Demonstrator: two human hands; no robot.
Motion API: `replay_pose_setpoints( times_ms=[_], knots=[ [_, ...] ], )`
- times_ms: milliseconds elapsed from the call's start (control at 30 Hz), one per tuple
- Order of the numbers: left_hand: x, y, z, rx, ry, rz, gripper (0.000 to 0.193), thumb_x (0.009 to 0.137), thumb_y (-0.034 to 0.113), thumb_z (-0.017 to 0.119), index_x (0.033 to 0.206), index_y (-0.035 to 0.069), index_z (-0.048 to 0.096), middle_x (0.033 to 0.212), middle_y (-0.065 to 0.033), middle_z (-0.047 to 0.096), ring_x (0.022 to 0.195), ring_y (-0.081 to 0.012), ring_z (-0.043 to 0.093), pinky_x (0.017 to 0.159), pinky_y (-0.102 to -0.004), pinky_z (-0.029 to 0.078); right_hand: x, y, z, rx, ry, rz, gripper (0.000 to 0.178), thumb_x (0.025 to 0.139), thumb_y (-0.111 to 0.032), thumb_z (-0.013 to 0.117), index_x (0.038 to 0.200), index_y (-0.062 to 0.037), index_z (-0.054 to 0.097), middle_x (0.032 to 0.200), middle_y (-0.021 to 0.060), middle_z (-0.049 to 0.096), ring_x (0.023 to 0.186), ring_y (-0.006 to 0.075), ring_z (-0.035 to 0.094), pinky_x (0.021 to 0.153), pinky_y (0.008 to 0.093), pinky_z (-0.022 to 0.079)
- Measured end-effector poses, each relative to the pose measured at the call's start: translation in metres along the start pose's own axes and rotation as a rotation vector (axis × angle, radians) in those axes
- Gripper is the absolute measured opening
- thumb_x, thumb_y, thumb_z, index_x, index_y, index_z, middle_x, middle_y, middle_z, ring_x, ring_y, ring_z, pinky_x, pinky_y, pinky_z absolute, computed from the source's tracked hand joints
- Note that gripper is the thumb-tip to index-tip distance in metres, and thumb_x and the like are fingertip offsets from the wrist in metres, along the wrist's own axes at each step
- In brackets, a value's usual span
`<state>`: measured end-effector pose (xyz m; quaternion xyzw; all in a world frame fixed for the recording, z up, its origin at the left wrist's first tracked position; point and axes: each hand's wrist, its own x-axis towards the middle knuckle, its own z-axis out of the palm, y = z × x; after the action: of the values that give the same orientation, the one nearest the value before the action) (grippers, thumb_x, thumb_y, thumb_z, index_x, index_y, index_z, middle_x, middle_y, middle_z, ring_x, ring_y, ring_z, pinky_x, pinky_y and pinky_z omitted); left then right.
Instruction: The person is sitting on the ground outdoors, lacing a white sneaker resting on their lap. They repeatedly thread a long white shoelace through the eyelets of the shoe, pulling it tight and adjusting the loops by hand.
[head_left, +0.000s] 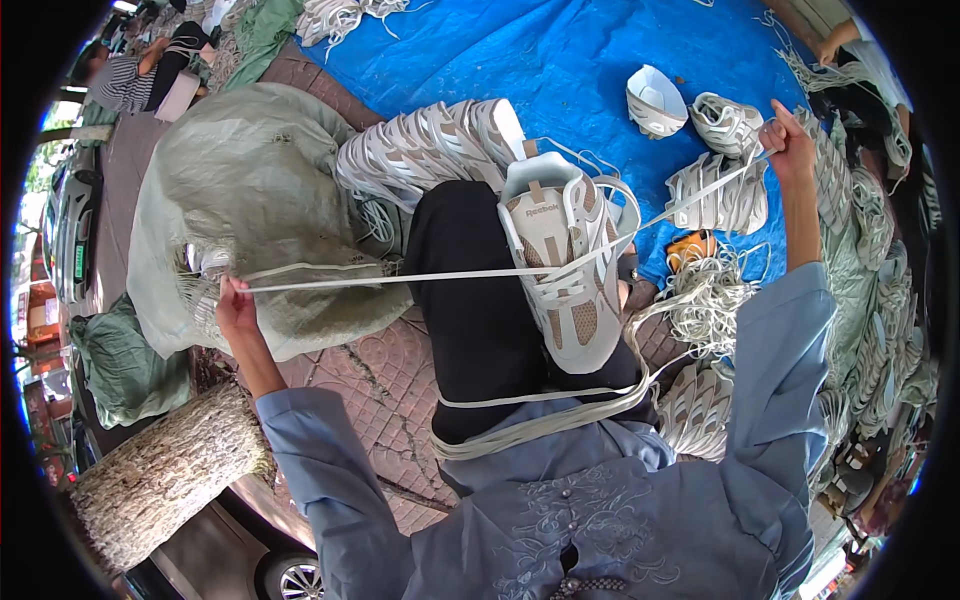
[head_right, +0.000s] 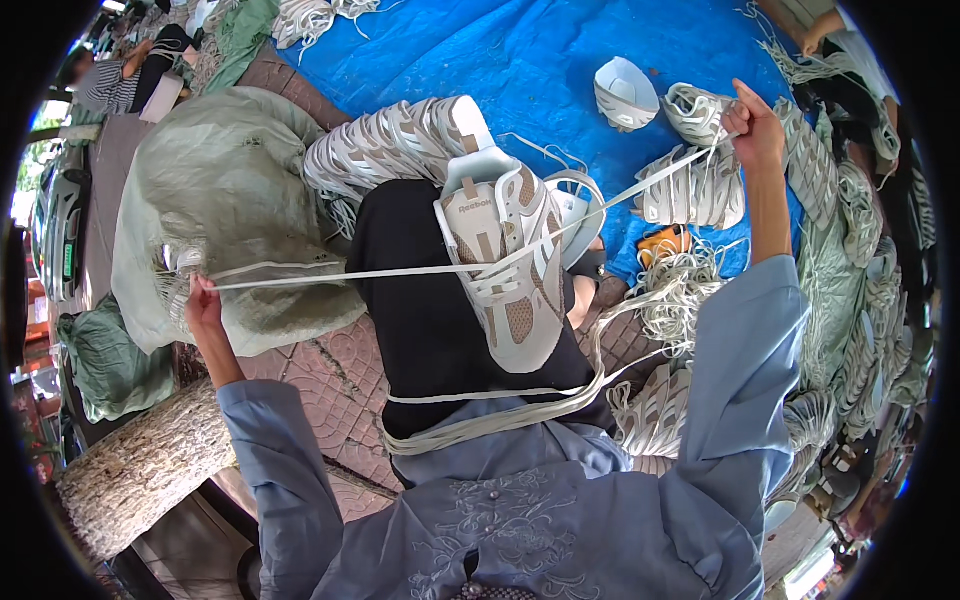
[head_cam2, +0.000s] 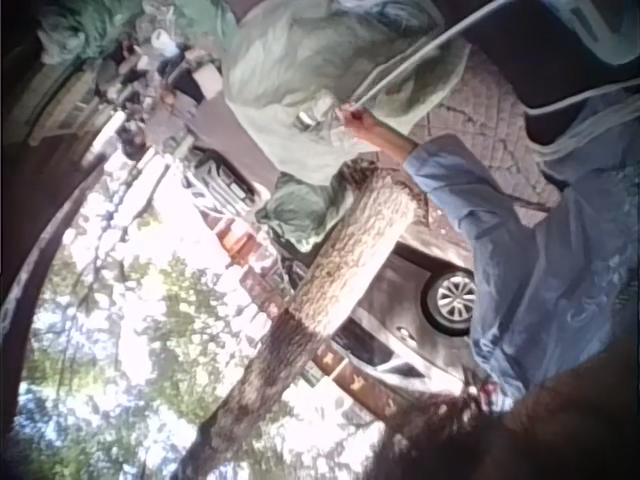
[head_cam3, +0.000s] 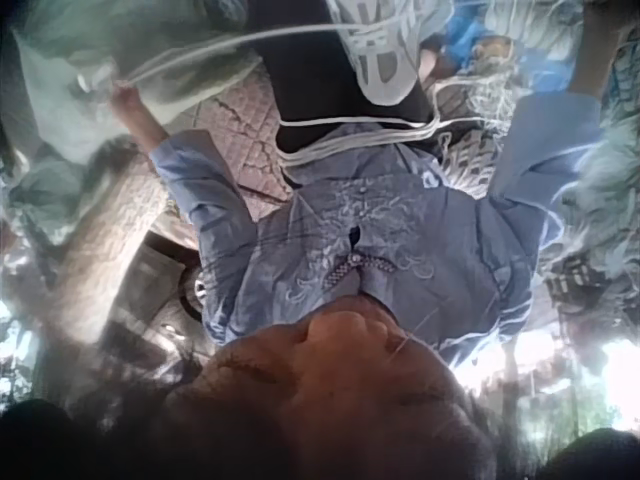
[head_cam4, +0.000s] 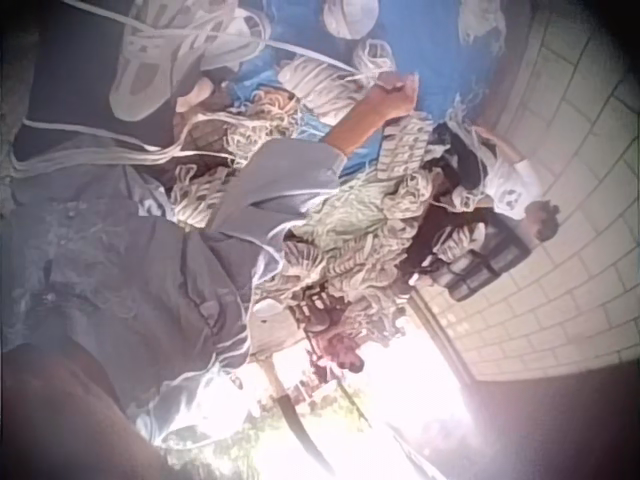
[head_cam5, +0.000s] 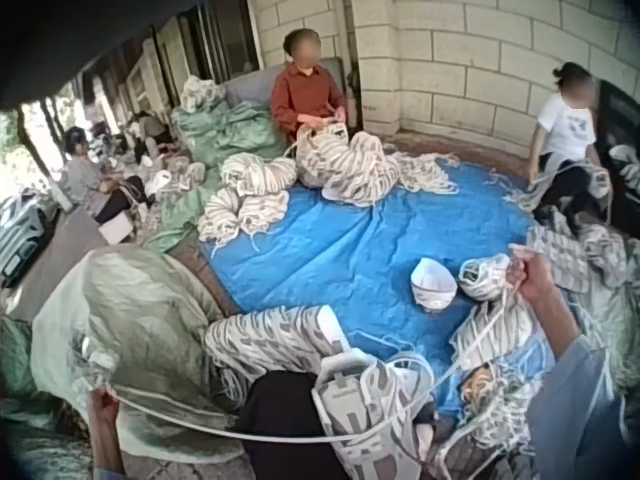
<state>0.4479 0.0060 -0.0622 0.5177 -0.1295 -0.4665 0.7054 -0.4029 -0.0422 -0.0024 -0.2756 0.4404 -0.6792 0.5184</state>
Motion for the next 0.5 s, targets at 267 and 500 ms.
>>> replay_pose_setpoints(
  times_ms=[267,500],
  knots=[
    [0.024,0.020,-0.109,-0.010,-0.177,-0.091,0.008,0.080,0.002,0.052,0.086,-0.002,0.050,0.075,-0.0088,0.053,0.071,-0.0207,0.052,0.069,-0.0301,0.045,0.018,-0.016,-0.064,0.085,0.037,0.086,0.031,0.078,-0.003,0.054,0.108,0.0010,0.049,0.056,-0.0015,0.036,0.048,0.0090,0.035,0.053,0.0258,0.031],
    [-0.011,0.204,-0.164,0.464,-0.047,0.412,0.015,0.082,0.008,0.052,0.091,-0.004,0.054,0.088,-0.0098,0.055,0.081,-0.0186,0.053,0.079,-0.0280,0.041,0.027,-0.137,-0.216,0.066,-0.070,0.017,0.036,0.081,-0.002,0.051,0.115,0.0022,0.042,0.066,-0.0016,0.038,0.061,0.0097,0.041,0.068,0.0257,0.035]
  ],
)
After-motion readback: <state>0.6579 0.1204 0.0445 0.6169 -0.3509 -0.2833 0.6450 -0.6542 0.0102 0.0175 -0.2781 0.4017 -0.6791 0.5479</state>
